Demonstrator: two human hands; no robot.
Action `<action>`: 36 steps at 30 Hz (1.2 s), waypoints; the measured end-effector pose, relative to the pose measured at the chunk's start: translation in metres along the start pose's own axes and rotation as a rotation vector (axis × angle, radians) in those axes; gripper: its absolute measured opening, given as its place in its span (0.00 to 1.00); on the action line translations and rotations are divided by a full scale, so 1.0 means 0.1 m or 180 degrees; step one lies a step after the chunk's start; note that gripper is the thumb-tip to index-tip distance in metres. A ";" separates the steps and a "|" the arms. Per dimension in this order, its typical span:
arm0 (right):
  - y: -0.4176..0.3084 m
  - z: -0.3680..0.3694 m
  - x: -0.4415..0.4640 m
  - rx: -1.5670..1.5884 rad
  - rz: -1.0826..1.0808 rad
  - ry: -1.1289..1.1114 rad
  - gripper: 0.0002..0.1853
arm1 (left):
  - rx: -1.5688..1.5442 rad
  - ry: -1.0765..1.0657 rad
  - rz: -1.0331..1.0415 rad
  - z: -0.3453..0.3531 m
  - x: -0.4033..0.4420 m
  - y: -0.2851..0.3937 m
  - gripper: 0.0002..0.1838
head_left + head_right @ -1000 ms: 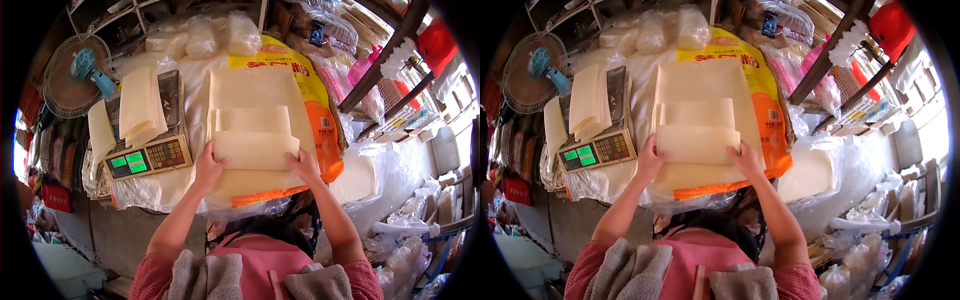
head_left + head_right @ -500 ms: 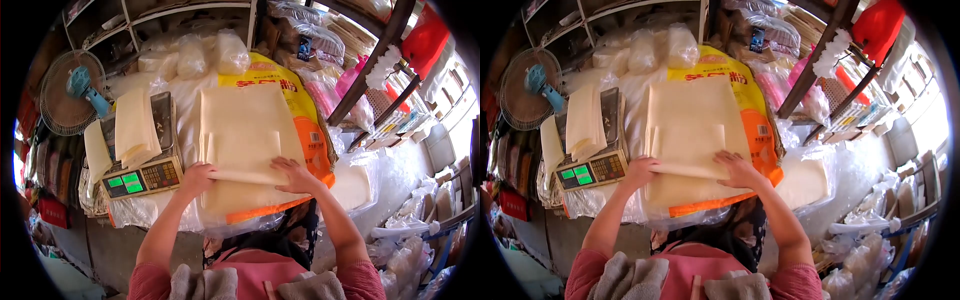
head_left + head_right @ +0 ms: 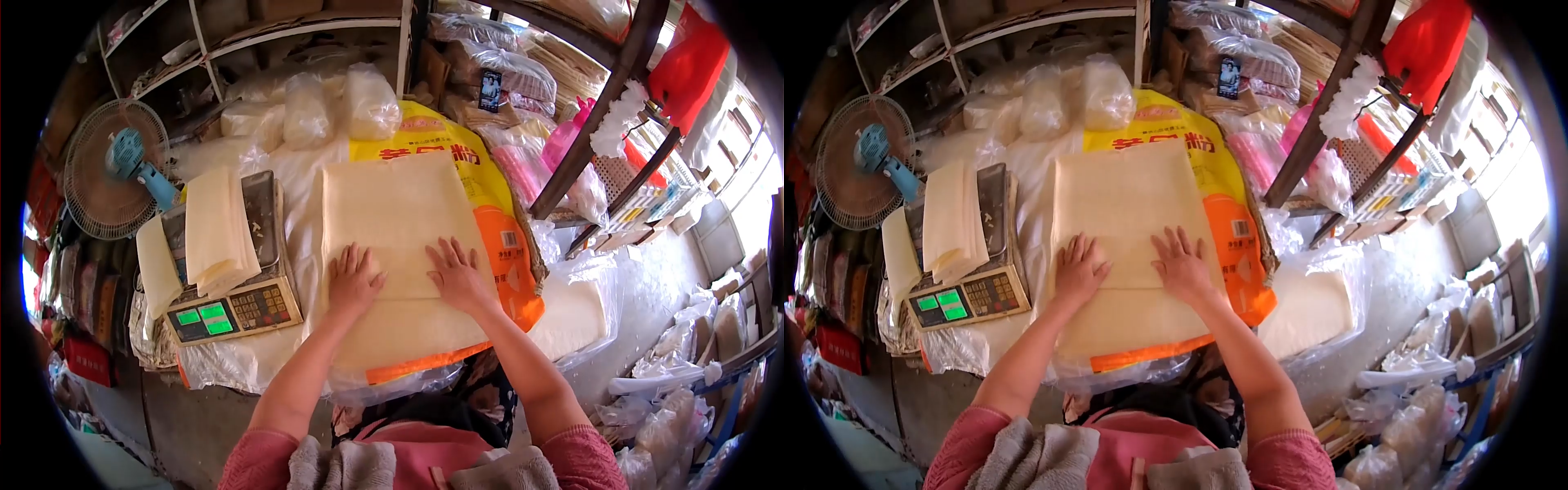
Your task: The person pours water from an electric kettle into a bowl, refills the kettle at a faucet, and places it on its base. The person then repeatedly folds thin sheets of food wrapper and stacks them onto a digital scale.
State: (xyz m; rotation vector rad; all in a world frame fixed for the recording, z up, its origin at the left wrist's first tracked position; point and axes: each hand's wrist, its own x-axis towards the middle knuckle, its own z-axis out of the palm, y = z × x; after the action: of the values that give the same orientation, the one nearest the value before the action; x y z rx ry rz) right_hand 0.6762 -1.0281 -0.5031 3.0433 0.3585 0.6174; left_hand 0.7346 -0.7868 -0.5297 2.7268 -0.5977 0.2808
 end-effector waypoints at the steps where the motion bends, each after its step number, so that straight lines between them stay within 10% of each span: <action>1: -0.03 0.03 -0.04 -0.0001 0.0076 0.0007 0.30 | -0.0027 0.0058 0.0040 0.03 -0.01 -0.03 0.37; 5: -0.36 -0.34 -0.03 0.0331 0.0740 -0.0635 0.28 | -0.1905 0.1313 -0.0853 -0.08 -0.21 0.22 0.43; 8: -0.83 -0.41 -0.28 0.1095 0.0371 -0.0692 0.26 | -0.4624 -0.0099 -0.2063 -0.12 -0.47 0.25 0.45; 14: -0.82 -0.40 -0.49 0.1924 0.0023 -0.0536 0.28 | -0.4121 0.1598 -0.0630 -1.53 -0.46 -0.23 0.46; 22: -0.69 -0.51 -0.47 0.1904 -0.0165 -0.0698 0.25 | -0.3861 0.1748 -0.1668 -2.43 -0.25 -1.80 0.40; 30: -0.63 -0.74 -0.33 0.2060 0.0095 -0.0592 0.22 | -0.3477 0.1516 -0.1795 -2.41 -0.38 -1.79 0.38; 31: -0.64 -0.88 -0.27 0.2090 0.0174 -0.0508 0.22 | -0.2815 0.1305 -0.1678 -2.47 -0.40 -1.78 0.33; 32: -0.65 -1.02 -0.21 0.2138 0.0210 -0.0430 0.20 | -0.1392 0.2667 -0.1080 -2.36 -0.40 -1.77 0.30; 36: -0.72 -1.31 -0.07 0.2354 0.0336 -0.0375 0.16 | -0.2735 0.2443 0.0979 -3.13 -0.73 -0.30 0.27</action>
State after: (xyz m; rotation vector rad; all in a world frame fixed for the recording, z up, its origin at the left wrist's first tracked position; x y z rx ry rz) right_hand 0.6039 -0.9638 -0.3895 3.7997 0.5230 0.3556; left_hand 0.6458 -0.6208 -0.2678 1.5359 -0.6804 0.8555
